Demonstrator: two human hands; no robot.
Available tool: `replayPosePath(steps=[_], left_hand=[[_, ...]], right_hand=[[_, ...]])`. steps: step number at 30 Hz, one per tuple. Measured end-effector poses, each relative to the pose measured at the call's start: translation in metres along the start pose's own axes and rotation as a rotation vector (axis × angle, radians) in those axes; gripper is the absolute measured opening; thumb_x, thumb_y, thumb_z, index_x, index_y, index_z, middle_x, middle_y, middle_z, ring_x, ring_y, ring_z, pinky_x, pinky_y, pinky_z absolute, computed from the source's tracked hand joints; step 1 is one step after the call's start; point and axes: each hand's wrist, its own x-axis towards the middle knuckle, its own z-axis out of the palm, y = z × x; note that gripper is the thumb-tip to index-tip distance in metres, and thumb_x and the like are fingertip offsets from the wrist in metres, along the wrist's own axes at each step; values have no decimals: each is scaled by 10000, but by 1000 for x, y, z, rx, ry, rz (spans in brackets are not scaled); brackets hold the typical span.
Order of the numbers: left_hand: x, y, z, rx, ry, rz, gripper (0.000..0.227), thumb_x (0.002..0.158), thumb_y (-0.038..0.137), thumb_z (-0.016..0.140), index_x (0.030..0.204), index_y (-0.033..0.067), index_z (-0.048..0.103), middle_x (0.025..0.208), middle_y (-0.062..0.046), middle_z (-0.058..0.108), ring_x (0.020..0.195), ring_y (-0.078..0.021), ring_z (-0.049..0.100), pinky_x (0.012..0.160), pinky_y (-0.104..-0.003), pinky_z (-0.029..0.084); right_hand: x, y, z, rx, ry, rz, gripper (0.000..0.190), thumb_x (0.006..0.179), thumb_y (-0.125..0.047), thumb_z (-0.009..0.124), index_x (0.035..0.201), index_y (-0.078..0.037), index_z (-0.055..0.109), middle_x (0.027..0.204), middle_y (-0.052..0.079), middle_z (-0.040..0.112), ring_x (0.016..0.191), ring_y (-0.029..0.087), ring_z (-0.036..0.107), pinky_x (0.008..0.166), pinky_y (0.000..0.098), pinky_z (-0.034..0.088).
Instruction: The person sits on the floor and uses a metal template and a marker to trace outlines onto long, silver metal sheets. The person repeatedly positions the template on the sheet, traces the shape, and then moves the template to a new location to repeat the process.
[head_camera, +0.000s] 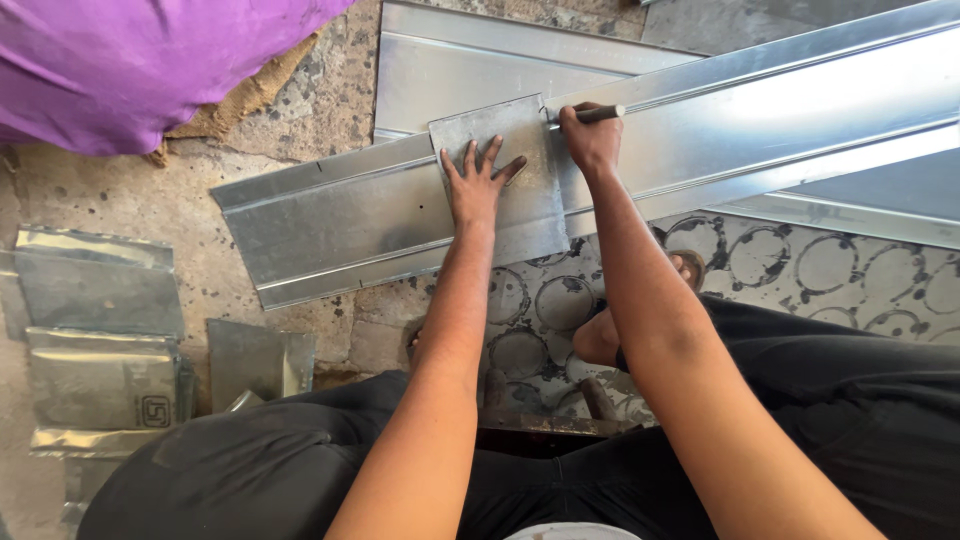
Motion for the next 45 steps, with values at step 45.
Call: replayPosePath(steps=[45], left_hand=[[-6,-10,-9,-6,-5,44,1181,880,306,752,1550,575,-182,1702,29,-212,1584,-347,41,1153,-769,189]], right_hand=[[-137,157,-5,-79,279,85,327,839,-361,767,944,-51,783,826,129,767,798,252,744,796,360,563]])
